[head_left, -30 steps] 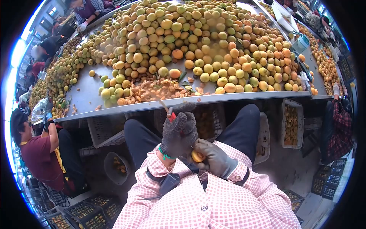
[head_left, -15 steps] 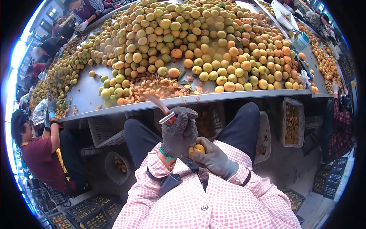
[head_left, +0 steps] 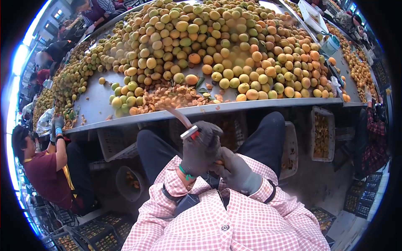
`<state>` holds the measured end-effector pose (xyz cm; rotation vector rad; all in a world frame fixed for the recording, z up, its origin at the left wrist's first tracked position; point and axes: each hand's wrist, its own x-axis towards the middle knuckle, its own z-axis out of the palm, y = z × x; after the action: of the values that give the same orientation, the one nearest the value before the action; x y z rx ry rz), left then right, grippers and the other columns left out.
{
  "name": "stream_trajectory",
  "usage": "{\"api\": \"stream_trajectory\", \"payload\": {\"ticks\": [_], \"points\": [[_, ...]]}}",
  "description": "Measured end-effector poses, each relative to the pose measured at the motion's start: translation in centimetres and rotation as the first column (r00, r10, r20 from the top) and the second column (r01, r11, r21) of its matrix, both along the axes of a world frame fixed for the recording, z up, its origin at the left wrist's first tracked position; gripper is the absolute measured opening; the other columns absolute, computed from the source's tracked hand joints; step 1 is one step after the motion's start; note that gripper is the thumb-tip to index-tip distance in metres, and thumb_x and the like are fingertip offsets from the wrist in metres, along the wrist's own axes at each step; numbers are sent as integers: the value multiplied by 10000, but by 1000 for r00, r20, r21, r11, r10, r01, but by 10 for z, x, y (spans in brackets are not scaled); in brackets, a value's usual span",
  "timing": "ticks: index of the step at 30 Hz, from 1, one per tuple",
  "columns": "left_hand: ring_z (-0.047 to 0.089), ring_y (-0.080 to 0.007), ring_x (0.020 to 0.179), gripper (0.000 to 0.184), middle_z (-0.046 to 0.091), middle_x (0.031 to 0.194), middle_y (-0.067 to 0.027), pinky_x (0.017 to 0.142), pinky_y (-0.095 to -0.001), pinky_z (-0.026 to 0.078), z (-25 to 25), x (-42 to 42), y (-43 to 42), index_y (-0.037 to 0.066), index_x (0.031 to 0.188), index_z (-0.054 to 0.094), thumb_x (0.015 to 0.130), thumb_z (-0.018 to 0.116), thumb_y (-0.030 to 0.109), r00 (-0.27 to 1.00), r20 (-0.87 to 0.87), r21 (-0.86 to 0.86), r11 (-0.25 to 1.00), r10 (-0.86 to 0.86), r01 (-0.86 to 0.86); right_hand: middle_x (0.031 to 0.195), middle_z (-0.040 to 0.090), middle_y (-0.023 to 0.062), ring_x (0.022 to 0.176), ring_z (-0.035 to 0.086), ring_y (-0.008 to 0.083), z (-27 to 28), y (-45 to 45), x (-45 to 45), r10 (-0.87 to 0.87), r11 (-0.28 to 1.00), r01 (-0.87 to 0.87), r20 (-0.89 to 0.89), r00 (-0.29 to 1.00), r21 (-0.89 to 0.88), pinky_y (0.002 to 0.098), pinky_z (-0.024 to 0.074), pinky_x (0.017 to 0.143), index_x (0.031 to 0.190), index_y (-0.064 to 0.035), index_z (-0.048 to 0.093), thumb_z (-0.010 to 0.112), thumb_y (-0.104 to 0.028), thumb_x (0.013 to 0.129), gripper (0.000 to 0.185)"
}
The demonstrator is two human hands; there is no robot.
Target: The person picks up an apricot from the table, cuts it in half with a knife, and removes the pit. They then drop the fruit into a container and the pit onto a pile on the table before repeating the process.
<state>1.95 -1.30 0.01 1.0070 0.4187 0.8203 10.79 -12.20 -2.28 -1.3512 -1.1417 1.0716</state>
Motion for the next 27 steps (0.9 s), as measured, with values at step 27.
{"api": "stream_trajectory", "payload": {"ticks": [27], "points": [[325, -77, 383, 239, 338, 591, 44, 363, -240, 271, -72, -89, 50, 126, 1027, 564, 979, 457, 334, 938, 300, -664, 744, 171, 76, 762, 616, 46, 510, 504, 76, -30, 160, 8, 36, 845, -314, -540, 841, -432, 183, 385, 424, 954, -104, 570, 549, -307, 937, 204]]}}
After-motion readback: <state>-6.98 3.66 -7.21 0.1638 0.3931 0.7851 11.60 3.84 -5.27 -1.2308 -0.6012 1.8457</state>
